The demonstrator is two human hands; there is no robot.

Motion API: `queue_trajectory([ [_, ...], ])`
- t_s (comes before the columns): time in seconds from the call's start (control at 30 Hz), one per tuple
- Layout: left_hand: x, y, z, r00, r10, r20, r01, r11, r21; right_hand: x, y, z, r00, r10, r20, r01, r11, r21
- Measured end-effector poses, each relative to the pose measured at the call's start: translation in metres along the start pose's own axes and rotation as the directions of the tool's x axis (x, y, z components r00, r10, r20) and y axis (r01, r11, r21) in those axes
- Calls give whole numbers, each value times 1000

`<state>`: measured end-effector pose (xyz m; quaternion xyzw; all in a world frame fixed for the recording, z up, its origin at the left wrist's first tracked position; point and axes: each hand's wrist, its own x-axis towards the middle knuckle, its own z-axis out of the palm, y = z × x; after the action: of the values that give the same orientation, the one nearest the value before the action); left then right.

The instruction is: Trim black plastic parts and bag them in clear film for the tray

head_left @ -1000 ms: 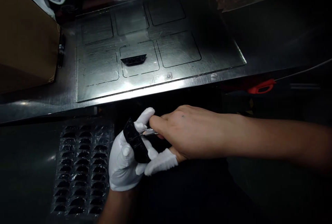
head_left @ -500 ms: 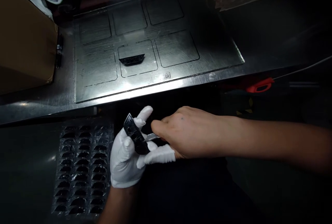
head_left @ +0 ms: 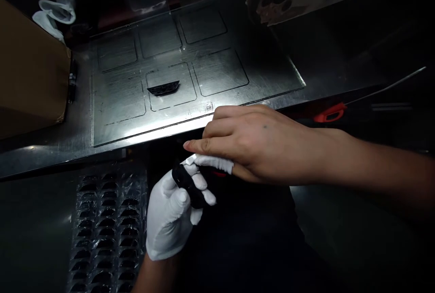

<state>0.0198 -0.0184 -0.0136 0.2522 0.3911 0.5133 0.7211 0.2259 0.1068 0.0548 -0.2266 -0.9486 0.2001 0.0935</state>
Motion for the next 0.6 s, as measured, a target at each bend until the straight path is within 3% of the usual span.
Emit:
queue_trajectory([
  [0.33,-4,7,1,981,-139,-136,160,974,160,3,-1,5,997,56,56,-46,987,-151],
  [0.47,0,10,-5,977,-200,-68,208,968,139,8,-2,1,993,62,102,-37,972,-234],
  [0.6,4,11,-16,958,-284,29,279,954,109,17,-11,-10,986,-42,162,93,942,-323],
])
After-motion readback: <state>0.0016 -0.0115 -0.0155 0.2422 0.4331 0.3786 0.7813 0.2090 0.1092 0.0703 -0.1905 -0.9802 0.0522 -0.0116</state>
